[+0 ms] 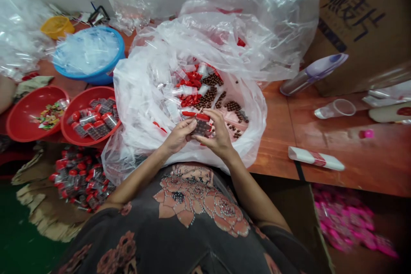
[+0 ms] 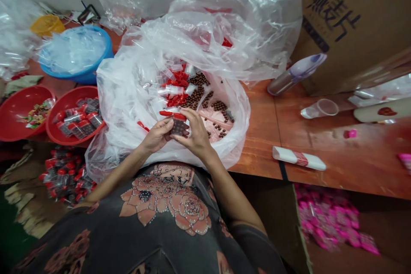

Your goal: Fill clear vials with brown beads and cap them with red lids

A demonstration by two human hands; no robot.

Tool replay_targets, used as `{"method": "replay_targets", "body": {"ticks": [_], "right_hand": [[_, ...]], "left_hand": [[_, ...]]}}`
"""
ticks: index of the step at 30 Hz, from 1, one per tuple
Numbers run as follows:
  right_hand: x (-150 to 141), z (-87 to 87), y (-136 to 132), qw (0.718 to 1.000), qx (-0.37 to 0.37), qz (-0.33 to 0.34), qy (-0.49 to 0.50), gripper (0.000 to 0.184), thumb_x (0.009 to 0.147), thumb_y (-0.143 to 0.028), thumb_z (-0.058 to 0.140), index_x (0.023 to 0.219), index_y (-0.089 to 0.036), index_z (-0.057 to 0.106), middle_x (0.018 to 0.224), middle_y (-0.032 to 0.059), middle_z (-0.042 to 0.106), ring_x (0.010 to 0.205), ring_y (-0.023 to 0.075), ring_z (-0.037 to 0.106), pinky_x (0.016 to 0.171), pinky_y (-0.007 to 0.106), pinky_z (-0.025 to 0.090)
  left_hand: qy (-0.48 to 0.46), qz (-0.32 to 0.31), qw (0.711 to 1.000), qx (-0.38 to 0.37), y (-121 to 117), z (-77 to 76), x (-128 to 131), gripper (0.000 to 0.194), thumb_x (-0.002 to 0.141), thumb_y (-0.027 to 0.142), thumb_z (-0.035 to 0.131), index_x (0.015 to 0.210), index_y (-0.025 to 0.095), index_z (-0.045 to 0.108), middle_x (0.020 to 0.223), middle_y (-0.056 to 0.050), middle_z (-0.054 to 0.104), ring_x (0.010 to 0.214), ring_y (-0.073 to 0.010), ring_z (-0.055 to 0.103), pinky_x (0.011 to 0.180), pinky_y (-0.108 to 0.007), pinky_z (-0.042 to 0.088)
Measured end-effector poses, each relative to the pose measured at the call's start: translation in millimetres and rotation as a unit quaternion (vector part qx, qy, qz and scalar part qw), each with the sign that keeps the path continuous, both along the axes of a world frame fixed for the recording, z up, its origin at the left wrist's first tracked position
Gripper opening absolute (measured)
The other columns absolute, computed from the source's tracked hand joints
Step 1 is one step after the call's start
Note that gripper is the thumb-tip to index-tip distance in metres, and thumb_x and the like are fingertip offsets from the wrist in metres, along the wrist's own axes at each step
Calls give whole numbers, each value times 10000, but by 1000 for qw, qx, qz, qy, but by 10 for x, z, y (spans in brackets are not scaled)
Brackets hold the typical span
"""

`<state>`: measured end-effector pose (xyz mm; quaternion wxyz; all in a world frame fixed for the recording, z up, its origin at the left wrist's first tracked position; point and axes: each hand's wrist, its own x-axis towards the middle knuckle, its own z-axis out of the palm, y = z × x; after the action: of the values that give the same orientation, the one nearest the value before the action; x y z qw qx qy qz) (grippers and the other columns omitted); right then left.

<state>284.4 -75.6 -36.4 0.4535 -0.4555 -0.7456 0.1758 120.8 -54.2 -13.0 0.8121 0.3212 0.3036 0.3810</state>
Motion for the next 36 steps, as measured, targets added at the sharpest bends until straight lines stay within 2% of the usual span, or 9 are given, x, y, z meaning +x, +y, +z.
{"method": "replay_targets", "body": {"ticks": [4,7,11,14,20,26,31,34,36], "right_hand": [[47,169,13,999,17,4,-39,720,847,-318,707,1468,-347,343,1408,92,509,1328,305,492,1108,562,430],[71,210,67,998,31,-2,-59,690,831,-316,719,1440,-308,394,1403,113,511,1313,319,499,1089,565,435],[74,172,138,998,4,16,-53,663,813,-331,730,1404,-290,432,1409,122,499,1323,323,487,1082,569,439],[51,129,145,998,-19,36,-38,658,797,-382,752,1378,-309,452,1417,109,489,1342,317,467,1106,573,419],[-10,27,137,997,-56,55,-6,650,769,-504,760,1331,-299,506,1407,106,486,1326,318,474,1101,571,422],[32,-6,141,998,-49,41,-14,667,792,-507,743,1370,-304,480,1402,108,473,1337,318,459,1114,573,415],[28,19,111,998,2,28,-58,754,813,-464,729,1456,-314,364,1440,126,446,1361,332,443,1110,598,414],[0,47,92,997,28,18,-69,889,807,-444,732,1521,-295,223,1447,148,451,1366,346,445,1113,609,405],[-7,72,92,994,31,29,-100,910,805,-438,722,1532,-295,194,1468,150,441,1385,358,427,1127,622,381]], "left_hand": [[-5,13,1000,-19,5,42,8,269,836,361,746,973,135,692,905,-85,758,839,-214,743,679,-248,572],[-28,19,998,-50,60,60,23,344,903,459,644,1010,134,685,937,-106,758,869,-227,740,670,-254,573],[-61,-4,991,-117,160,118,39,584,955,643,428,1078,129,674,933,-130,752,885,-251,735,703,-317,587],[-64,-22,985,-161,221,170,48,678,929,713,383,1061,120,685,850,-134,737,803,-255,725,674,-343,578],[-79,-57,967,-235,268,262,98,650,978,643,322,1039,111,690,725,-96,688,550,-174,623,574,-313,537],[-63,-38,973,-218,239,271,139,646,956,672,352,1022,125,690,747,-103,693,646,-204,670,508,-263,489],[-53,-23,981,-183,229,254,73,398,948,412,419,974,123,691,711,-81,696,641,-202,678,604,-300,540],[-47,-18,986,-161,218,233,43,311,874,356,485,936,126,686,686,-69,691,603,-193,665,626,-309,547],[-33,-12,988,-147,198,202,47,279,851,345,508,917,132,676,660,-58,679,580,-188,654,618,-303,544]]}}
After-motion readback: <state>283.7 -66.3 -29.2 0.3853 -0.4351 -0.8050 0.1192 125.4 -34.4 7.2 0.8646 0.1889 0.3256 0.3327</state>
